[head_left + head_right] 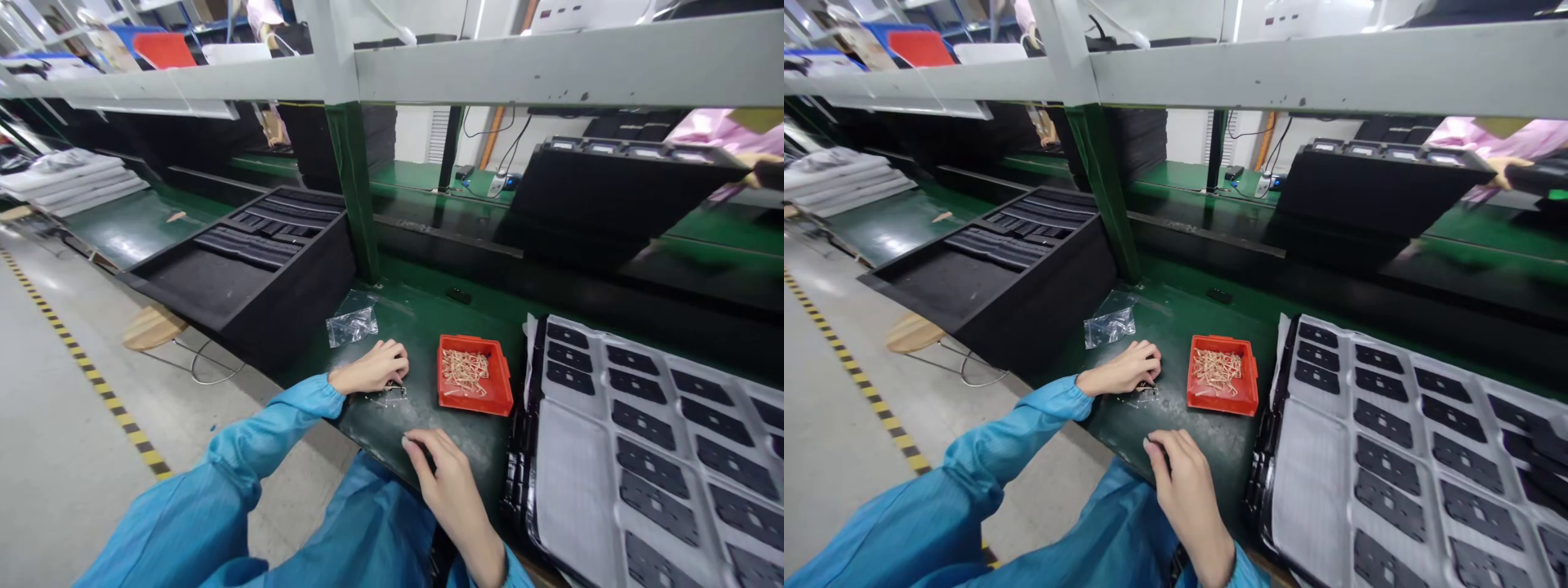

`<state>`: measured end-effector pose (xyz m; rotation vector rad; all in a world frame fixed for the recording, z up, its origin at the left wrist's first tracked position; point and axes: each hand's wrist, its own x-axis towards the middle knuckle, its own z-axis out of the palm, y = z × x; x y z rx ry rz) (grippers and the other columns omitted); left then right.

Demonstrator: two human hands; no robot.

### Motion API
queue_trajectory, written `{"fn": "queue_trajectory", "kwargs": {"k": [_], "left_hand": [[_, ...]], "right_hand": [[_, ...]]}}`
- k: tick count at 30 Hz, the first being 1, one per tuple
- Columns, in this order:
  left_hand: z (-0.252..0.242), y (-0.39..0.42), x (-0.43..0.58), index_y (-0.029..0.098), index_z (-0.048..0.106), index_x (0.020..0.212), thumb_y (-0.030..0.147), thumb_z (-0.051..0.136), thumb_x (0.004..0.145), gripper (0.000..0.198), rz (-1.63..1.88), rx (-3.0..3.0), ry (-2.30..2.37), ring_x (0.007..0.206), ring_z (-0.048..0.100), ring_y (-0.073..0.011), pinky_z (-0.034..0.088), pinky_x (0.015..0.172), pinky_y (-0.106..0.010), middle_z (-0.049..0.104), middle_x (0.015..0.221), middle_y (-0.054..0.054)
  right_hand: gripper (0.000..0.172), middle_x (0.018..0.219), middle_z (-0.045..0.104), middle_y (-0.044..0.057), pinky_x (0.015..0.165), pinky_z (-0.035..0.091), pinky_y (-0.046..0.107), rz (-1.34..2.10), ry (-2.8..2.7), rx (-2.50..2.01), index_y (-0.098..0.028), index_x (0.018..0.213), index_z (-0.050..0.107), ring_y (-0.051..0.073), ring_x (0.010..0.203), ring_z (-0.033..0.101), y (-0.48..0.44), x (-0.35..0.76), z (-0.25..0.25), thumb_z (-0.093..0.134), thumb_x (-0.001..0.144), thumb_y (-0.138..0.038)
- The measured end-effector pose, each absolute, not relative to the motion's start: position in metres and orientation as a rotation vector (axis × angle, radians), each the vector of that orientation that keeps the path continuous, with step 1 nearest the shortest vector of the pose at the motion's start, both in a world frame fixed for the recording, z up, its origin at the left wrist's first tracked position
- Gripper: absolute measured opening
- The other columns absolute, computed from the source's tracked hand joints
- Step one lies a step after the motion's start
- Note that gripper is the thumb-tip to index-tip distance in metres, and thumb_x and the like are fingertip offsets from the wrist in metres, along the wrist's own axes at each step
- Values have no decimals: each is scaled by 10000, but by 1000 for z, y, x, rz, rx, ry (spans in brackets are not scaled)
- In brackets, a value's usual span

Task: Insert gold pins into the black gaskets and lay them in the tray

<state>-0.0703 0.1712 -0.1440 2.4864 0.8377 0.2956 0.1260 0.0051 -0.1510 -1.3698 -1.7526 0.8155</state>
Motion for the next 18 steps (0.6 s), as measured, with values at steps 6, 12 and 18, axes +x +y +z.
{"fn": "queue_trajectory", "kwargs": {"k": [6,12,18], "left_hand": [[-123,159,-69,208,587,896,115,528,972,133,388,2390,763,1073,507,-231,396,964,-366,574,1097,-73],[-120,154,-67,217,589,868,142,559,951,116,405,2334,718,1071,505,-245,405,979,-379,603,1053,-72],[-121,154,-68,214,589,845,136,535,950,141,478,2257,689,1036,505,-235,438,976,-362,608,1001,-72]], "right_hand": [[322,914,770,81,677,574,259,851,-1528,-1497,-155,1116,696,162,725,721,18,113,-159,515,1034,-409],[327,825,772,65,654,563,268,929,-1451,-1491,-182,1001,707,163,627,703,28,108,-158,484,1018,-420],[313,803,773,46,672,557,251,1002,-1405,-1455,-187,1001,721,149,630,704,29,111,-159,514,1013,-422]]}}
